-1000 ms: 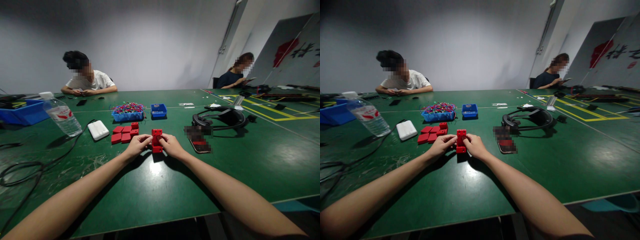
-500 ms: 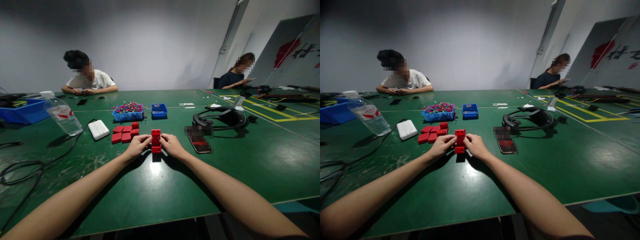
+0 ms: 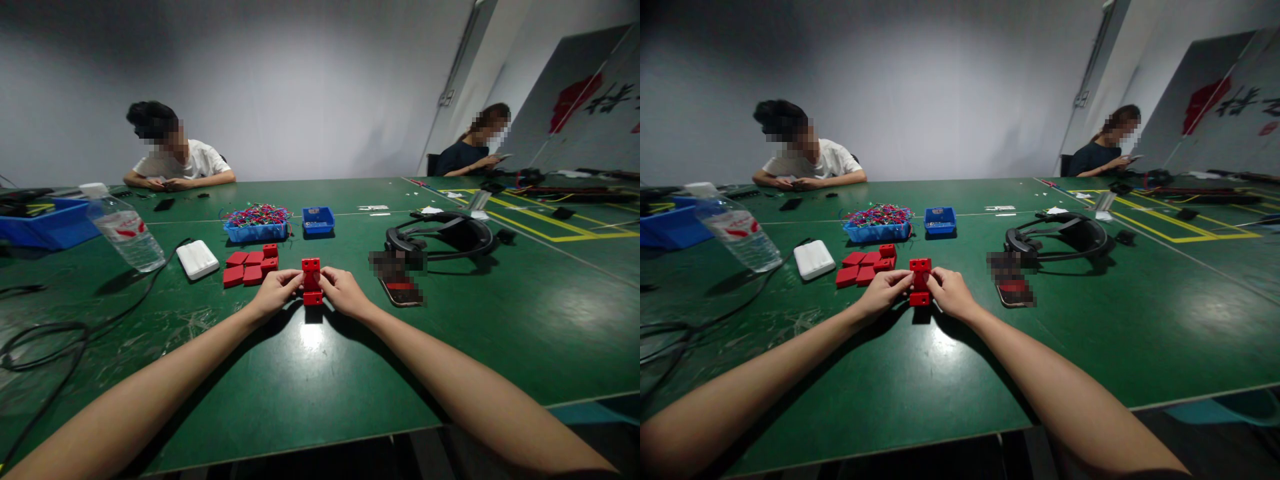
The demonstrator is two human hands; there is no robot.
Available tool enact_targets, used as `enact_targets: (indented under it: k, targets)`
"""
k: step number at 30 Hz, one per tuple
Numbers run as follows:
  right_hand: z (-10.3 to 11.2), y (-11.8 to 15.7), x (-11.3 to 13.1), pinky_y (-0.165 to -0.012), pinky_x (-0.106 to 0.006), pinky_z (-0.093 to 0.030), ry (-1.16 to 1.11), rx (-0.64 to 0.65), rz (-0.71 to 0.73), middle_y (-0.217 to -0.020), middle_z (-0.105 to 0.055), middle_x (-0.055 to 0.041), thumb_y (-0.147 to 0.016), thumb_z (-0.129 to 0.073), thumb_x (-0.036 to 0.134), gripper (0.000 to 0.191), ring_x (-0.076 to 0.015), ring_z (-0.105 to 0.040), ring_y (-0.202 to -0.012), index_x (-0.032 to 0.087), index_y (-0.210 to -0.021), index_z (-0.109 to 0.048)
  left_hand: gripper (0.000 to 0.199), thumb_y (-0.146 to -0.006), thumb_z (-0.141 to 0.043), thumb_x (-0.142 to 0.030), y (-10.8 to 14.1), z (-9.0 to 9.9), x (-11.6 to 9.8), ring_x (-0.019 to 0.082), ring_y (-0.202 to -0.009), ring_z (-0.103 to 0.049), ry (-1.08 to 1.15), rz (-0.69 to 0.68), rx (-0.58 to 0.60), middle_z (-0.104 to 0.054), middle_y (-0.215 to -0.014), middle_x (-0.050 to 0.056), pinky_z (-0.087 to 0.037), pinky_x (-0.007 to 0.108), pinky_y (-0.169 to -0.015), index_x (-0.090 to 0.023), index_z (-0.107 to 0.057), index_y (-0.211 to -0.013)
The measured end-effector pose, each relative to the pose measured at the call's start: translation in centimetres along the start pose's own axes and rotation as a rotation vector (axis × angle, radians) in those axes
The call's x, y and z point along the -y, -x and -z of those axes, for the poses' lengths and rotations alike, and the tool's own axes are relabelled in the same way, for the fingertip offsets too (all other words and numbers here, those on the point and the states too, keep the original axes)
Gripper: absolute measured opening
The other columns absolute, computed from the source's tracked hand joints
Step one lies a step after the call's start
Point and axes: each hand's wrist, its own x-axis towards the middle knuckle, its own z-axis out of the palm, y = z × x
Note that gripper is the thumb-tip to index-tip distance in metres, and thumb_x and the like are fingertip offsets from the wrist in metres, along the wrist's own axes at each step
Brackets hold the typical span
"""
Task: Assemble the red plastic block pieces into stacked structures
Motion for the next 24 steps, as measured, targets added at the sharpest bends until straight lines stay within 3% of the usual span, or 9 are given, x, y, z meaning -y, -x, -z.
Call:
enact_targets:
  k: [24]
  targets:
    - [0.08,0.06,0.14,-0.071,-0.027,-0.045,0.051,0.005,0.009,-0.086,-0.073,-0.0094,-0.095,-0.047,0.031,0.029,-0.0191,-0.065,-0.077,0.014,-0.088,-0.069,0.064,-0.063,-0.075,-0.068,0.0,0.06,-0.24,0.014,-0.065,-0.057,-0.021,0.014,0.009,-0.068,-0.074,0.007,-0.042,0.024,-0.058,-0.011,-0.077,-0.094]
